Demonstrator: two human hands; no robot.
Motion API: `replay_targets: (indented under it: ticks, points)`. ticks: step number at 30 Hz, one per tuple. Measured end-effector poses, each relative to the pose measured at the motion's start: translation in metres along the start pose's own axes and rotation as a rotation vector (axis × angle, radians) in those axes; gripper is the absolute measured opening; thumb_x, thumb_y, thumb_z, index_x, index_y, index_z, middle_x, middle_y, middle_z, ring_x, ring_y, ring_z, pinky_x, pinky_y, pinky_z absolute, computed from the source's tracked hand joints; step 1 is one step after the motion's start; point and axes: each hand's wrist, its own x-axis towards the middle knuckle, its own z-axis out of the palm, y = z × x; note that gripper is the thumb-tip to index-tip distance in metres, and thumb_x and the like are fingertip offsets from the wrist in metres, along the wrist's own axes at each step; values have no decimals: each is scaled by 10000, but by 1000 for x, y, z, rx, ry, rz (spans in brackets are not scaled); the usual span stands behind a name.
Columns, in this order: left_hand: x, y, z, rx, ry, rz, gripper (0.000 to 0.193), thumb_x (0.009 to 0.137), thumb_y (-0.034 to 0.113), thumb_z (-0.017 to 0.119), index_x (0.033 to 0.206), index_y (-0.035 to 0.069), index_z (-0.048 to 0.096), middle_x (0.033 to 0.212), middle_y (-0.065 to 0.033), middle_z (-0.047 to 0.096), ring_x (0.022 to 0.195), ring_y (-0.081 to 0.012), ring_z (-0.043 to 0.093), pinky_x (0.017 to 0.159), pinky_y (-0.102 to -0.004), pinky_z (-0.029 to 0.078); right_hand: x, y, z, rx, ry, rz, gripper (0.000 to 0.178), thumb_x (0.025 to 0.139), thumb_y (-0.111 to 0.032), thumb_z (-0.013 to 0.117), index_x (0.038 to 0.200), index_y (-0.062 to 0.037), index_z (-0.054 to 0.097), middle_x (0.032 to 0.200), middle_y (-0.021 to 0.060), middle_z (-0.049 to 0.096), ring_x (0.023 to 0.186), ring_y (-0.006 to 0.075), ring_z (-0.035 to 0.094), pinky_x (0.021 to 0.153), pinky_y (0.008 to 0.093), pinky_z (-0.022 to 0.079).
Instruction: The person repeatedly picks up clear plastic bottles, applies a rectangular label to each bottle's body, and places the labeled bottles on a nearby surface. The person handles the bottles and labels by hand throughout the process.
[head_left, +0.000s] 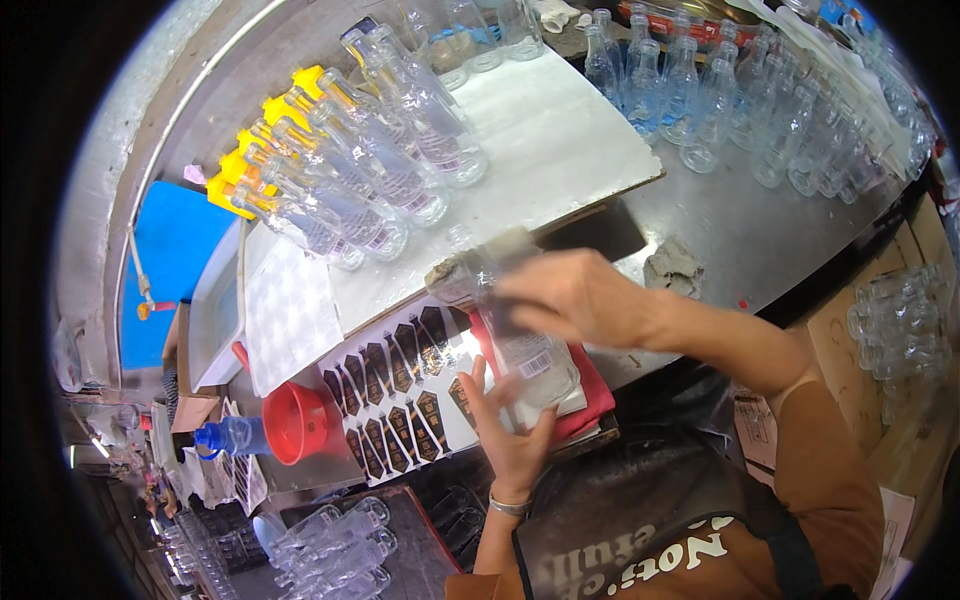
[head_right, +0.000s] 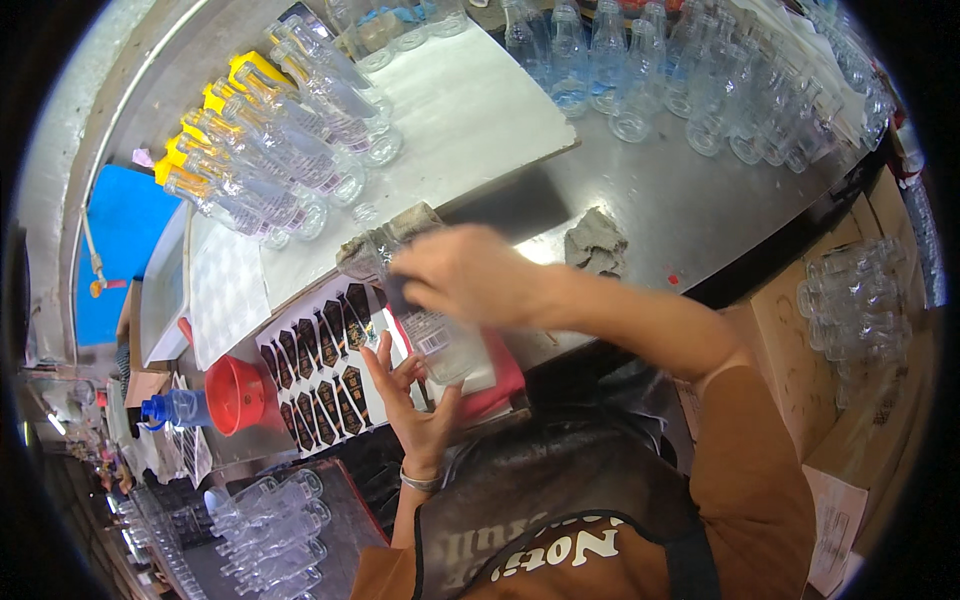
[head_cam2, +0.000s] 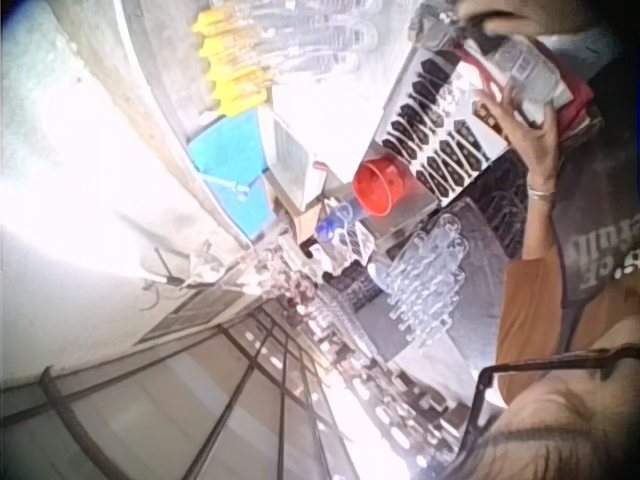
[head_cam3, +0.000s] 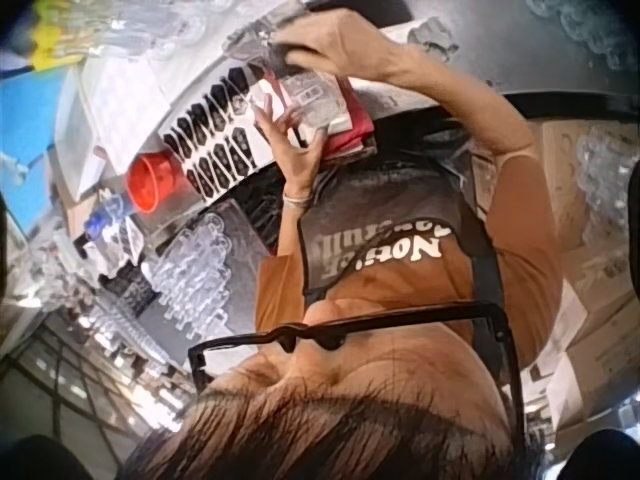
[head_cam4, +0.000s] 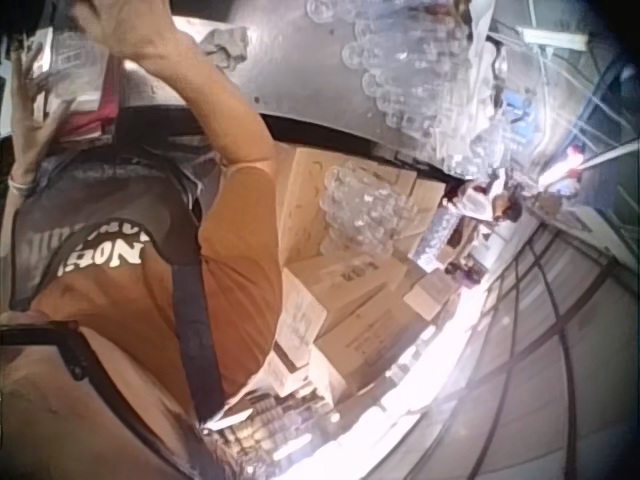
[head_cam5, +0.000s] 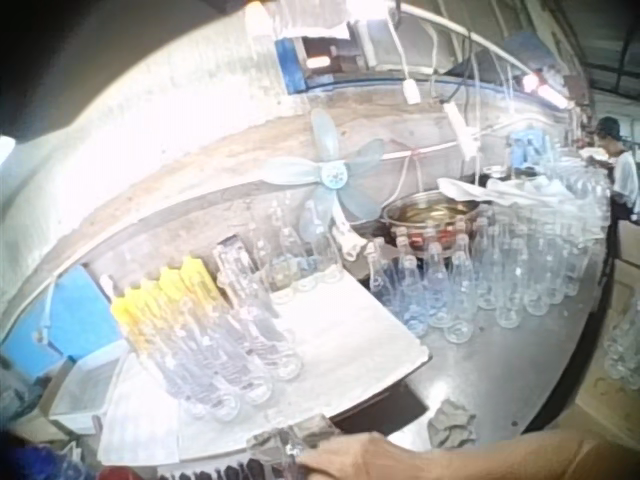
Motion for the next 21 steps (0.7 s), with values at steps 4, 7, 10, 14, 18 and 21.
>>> replay_targets:
  ticks: [4,7,10,14,18,21]
  points:
    - [-2,6,3,-19,58,-23,1168,723,64,836,1578,-41,47,1586,-251,309,1241,-294,563,1036,-401,462,29,-16,3,-279,80,-259,124,783,-158,654,861,-61,650,742,53,592,823,244,599,685,377,506]
    - [1,-1,-1,483,12,154,1189,714,85,857,1571,-55,45,1590,-269,290,1262,-311,545,1082,-419,424,7,-56,25,-223,-282,-497,119,769,-162,656,732,-49,657,783,64,643,834,227,607,690,356,513]
    - [1,5,6,209,7,54,1221,704,115,882,1561,-77,33,1588,-295,273,1357,-336,467,1156,-426,326,44,-36,8,-297,-307,-142,134,746,-157,668,776,-34,625,814,92,630,825,260,616,647,366,532]
    - [-2,-2,6,97,44,0,1248,692,73,864,1586,-14,-3,1589,-258,287,1297,-320,508,1071,-423,416,13,-24,18,-201,-103,-314,125,731,-151,675,795,-51,639,864,100,652,878,260,634,661,372,540]
    - [-1,1,5,66,18,16,1256,691,52,843,1601,26,-23,1603,-238,270,1309,-316,498,1087,-432,410,-18,-31,19,11,-92,-359,133,740,-147,671,821,-53,623,897,105,632,892,275,620,705,370,535]
    - [4,9,0,35,-83,66,1233,698,47,818,1604,36,-20,1605,-235,267,1356,-339,459,1143,-447,349,-16,-12,11,-35,84,-319,147,750,-143,666,841,-46,603,942,111,623,899,284,609,724,374,526]
